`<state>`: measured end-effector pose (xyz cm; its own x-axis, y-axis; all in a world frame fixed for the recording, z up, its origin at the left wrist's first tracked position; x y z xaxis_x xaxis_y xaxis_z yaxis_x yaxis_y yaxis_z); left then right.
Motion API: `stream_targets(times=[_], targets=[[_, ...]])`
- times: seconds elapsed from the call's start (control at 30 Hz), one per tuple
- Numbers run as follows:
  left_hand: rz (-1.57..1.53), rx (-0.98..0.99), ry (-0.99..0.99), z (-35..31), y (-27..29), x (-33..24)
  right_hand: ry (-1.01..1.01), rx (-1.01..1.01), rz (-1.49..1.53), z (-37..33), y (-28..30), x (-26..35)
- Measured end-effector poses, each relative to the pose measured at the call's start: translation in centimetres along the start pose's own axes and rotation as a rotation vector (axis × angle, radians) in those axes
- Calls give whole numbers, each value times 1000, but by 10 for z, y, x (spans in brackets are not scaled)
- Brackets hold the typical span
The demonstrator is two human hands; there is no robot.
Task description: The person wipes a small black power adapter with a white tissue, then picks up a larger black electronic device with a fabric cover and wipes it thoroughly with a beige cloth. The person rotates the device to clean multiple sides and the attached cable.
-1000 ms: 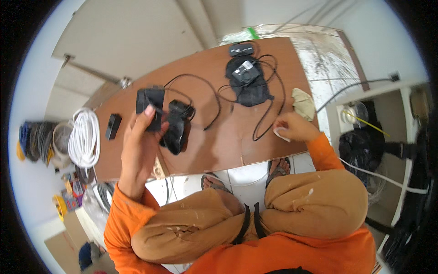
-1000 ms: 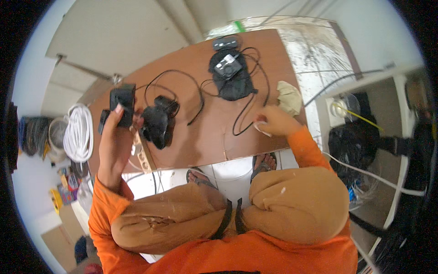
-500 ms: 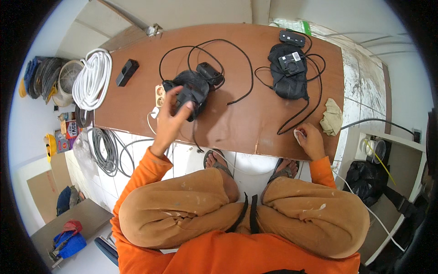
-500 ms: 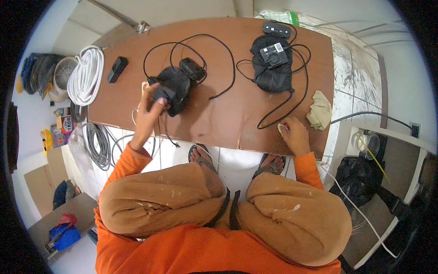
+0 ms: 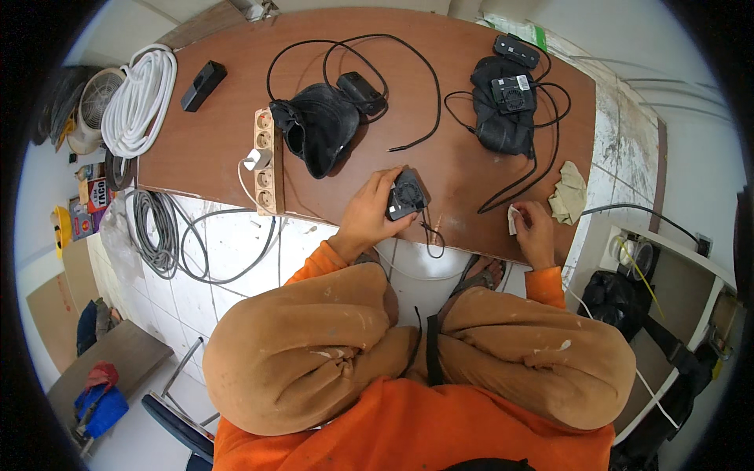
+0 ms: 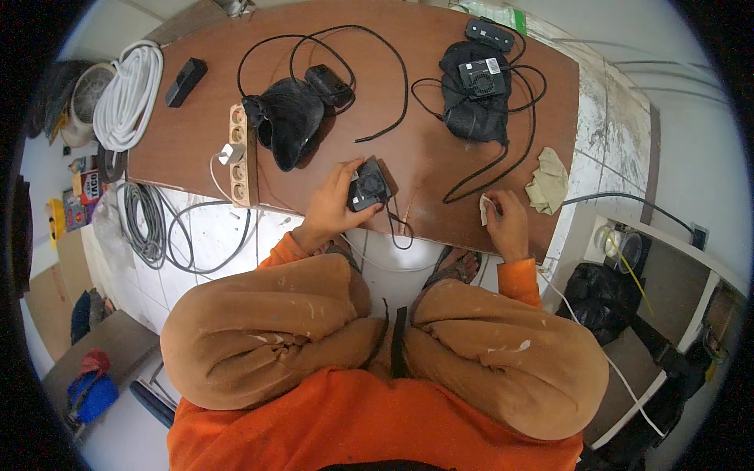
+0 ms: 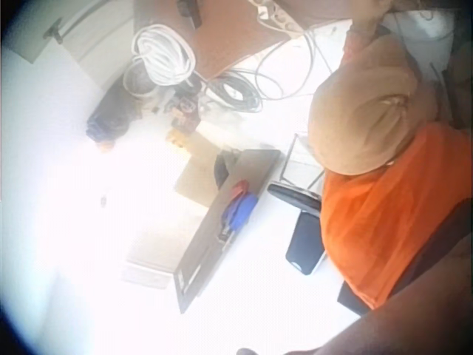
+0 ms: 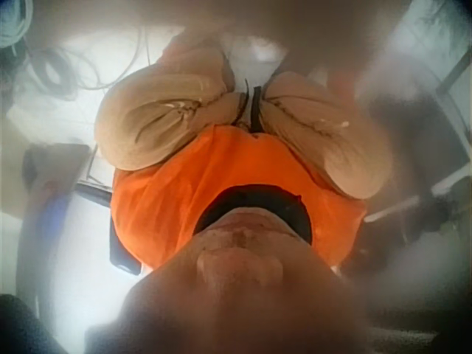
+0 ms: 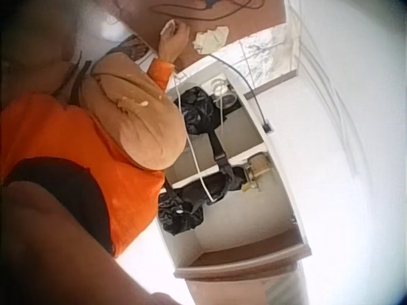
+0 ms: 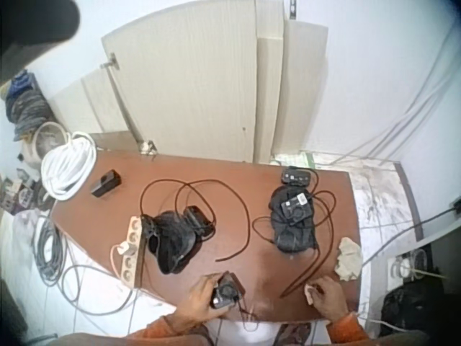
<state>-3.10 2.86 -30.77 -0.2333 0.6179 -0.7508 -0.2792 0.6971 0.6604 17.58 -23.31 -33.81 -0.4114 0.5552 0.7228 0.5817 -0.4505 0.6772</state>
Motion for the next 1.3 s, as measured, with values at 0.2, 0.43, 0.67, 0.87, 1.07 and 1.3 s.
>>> stream_targets(times=[0.2,0.43,0.67,0.87,1.07,1.3], targets=[[12,-9,-59,-8,-6,4,-60,-2,1,-5,-5,-10],[13,-59,-29,-19,-6,9,-25,-29,26,-3,-7,-11],[-6,-70,-71,-28,0,16,20,-132,-48,2,7,-8],[41,-55,-146,-10,23,-2,-43,-100,11,-2,-6,-22],[158,-273,-129,30,64,14,-20,-152,15,-2,0,-19],[217,-323,-122,56,80,20,-19,-258,-27,1,18,-33]])
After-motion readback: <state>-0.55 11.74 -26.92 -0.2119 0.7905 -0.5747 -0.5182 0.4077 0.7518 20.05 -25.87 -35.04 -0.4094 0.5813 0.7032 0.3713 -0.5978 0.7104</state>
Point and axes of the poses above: each hand's wrist, its own z-axis towards the middle knuckle, its own y-axis out of the back of the hand, x = y × z, the point moved 8 cm from there along z, towards the middle knuckle, and after that the axes turned 2 degrees about x, right-handed, at the moved point
